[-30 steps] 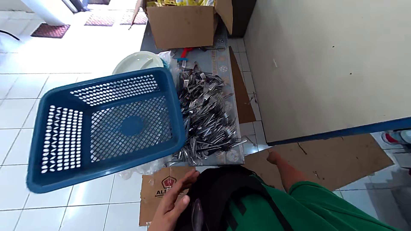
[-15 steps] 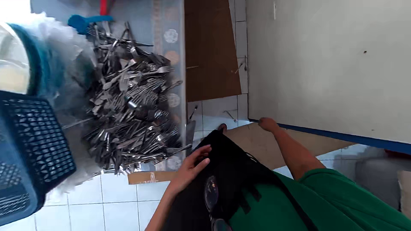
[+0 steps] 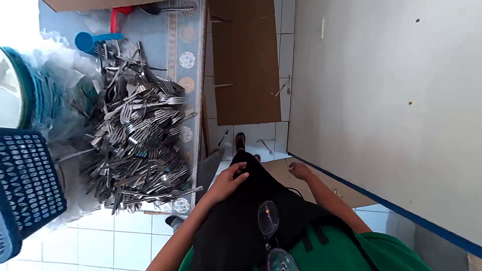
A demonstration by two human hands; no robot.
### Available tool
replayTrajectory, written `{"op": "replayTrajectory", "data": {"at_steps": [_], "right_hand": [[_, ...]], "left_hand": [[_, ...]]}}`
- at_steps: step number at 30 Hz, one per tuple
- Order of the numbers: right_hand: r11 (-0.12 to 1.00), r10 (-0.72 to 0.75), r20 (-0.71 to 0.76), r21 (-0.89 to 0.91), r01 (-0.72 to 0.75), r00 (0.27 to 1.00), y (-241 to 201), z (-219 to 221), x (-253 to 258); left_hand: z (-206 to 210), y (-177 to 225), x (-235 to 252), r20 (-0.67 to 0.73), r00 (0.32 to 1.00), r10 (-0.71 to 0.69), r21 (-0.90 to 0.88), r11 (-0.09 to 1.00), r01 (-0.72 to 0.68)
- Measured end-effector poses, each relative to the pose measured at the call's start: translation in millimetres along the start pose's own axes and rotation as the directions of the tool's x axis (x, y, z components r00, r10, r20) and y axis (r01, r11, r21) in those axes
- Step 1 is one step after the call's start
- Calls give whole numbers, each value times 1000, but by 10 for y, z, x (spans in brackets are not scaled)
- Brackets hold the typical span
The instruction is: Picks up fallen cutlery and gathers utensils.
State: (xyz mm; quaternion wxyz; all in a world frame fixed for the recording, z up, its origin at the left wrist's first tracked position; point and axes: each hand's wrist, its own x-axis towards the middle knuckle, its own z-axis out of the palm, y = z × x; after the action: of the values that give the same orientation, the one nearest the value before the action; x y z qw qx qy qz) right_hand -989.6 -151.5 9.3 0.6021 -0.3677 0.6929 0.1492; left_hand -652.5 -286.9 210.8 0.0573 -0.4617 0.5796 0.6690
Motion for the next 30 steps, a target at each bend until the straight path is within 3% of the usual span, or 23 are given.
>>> {"op": "replayTrajectory", "data": {"at_steps": [5, 12, 14, 17, 19, 23, 25, 27, 28, 30], "right_hand": [[997, -23, 34, -70, 26, 999, -108, -357, 182], [995, 14, -134, -98, -28, 991, -840, -1913, 327], [990, -91, -199, -128, 66, 976, -1421, -2438, 343], [917, -367, -272, -267, 297, 890, -2638, -3061, 335], [809, -551, -220, -379, 450, 805, -3533, -3300, 228], [480, -810, -13, -590, 650, 587, -4991, -3467, 199], [363, -870, 27, -640, 677, 492, -5504, -3535, 383], [336, -885, 17, -667, 665, 464, -5886, -3620, 585], [329, -876, 35, -686, 649, 481, -6052, -3683, 707], [298, -853, 104, -709, 639, 512, -6360, -3757, 996]], "left_hand": [[-350, 365, 402, -34, 998, 51, -5, 999, -52], [-1513, 1195, 1223, -403, 906, 130, -110, 976, -189], [-1811, 1456, 1397, -460, 878, 136, -137, 966, -221], [-2114, 1727, 1582, -479, 863, 158, -146, 955, -256], [-2148, 1785, 1654, -490, 856, 167, -160, 948, -276], [-2082, 1646, 1727, -544, 834, 94, -232, 938, -256], [-1996, 1509, 1743, -632, 775, -24, -304, 927, -219], [-1862, 1463, 1750, -720, 664, -202, -425, 885, -191], [-1793, 1487, 1781, -760, 573, -307, -496, 843, -206], [-1689, 1581, 1847, -783, 329, -527, -617, 725, -307]]}}
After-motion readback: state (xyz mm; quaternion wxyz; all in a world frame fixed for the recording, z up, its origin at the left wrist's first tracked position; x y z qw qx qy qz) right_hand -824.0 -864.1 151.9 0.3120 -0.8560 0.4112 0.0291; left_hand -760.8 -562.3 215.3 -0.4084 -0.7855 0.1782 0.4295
